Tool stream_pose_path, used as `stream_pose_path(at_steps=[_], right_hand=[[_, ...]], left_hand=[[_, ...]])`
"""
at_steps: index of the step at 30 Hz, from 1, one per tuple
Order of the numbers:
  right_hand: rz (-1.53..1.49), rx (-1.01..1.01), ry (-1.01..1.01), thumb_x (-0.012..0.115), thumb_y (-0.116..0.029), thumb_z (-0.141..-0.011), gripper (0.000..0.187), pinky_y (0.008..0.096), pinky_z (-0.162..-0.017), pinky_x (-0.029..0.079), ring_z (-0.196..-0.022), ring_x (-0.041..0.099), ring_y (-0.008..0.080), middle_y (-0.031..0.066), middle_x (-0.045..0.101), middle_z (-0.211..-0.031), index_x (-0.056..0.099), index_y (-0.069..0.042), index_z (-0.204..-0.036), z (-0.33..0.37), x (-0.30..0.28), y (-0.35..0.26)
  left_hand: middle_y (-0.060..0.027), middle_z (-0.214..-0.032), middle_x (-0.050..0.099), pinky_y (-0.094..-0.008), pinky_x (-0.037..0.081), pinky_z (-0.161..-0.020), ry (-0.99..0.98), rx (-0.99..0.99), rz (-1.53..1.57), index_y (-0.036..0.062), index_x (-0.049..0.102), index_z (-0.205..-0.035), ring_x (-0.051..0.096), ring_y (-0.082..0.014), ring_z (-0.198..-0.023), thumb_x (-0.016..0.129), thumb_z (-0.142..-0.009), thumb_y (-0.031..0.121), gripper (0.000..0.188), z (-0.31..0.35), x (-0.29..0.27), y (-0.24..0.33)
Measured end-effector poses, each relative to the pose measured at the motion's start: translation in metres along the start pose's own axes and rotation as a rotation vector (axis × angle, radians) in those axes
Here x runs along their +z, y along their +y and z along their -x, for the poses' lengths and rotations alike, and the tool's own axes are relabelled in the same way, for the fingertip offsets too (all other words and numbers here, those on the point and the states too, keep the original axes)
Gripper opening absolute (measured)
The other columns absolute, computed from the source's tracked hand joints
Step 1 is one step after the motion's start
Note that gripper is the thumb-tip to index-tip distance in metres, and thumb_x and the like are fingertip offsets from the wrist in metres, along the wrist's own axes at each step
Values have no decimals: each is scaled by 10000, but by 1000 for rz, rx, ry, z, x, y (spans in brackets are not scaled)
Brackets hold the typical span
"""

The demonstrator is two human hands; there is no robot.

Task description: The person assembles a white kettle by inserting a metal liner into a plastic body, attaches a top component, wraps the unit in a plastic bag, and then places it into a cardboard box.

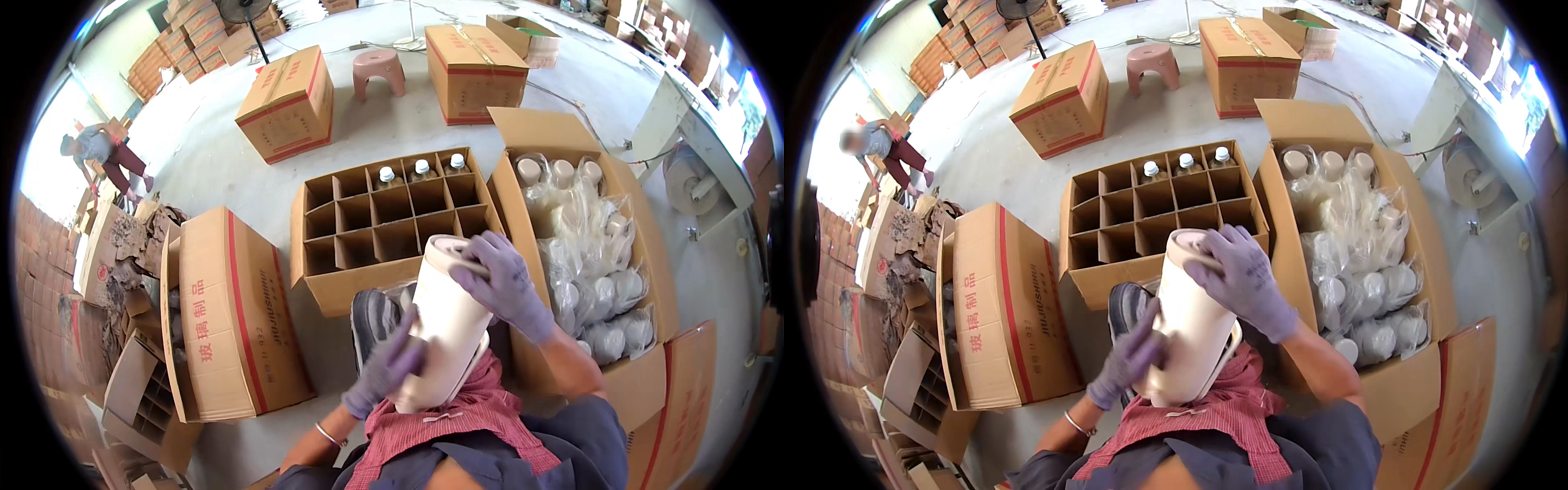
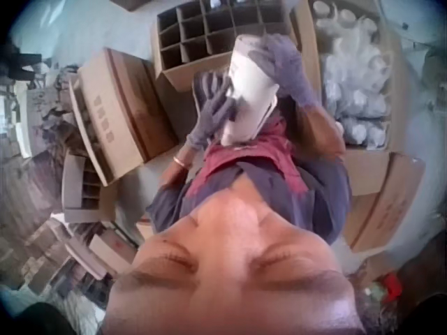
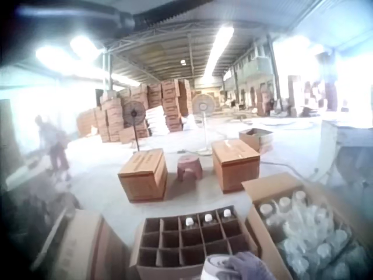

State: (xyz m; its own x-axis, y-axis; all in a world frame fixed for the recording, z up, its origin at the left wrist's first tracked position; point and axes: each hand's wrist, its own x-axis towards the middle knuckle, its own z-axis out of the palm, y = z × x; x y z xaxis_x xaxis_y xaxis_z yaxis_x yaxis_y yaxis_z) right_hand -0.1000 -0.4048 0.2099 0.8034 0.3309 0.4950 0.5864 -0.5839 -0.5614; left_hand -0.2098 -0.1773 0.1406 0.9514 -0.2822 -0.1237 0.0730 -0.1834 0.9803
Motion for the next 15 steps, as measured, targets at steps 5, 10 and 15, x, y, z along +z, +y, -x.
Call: stream_pose_path(at_steps=[5, 10, 15], right_hand=[[-47, -82, -90, 711, -279, -816, 282, 429, -804, 478, -904, 587, 344, 144, 610, -898, 602, -46, -931, -27, 24, -13], [-483, -113, -215, 659, -350, -857, 436, 396, -882, 483, -1023, 623, 324, 153, 671, -1083, 656, -46, -1169, -22, 11, 22], [-181, 184, -384, 585, -485, -895, 527, 407, -900, 484, -1005, 643, 323, 193, 682, -1055, 675, -38, -1158, -24, 31, 2]], left_hand=[[-65, -862, 657, -318, 497, -803, -301, 152, -203, 35, 278, -1518, 620, -160, -768, 572, -939, 153, 661, 4, 44, 32], [-59, -797, 648, -222, 503, -686, 25, -87, 545, -30, 423, -1431, 594, -98, -698, 383, -1019, 122, 440, 35, -12, 3], [-53, -868, 668, -317, 526, -680, -93, 354, -383, -43, 395, -1437, 634, -186, -678, 490, -979, 143, 504, 6, 51, 5]])
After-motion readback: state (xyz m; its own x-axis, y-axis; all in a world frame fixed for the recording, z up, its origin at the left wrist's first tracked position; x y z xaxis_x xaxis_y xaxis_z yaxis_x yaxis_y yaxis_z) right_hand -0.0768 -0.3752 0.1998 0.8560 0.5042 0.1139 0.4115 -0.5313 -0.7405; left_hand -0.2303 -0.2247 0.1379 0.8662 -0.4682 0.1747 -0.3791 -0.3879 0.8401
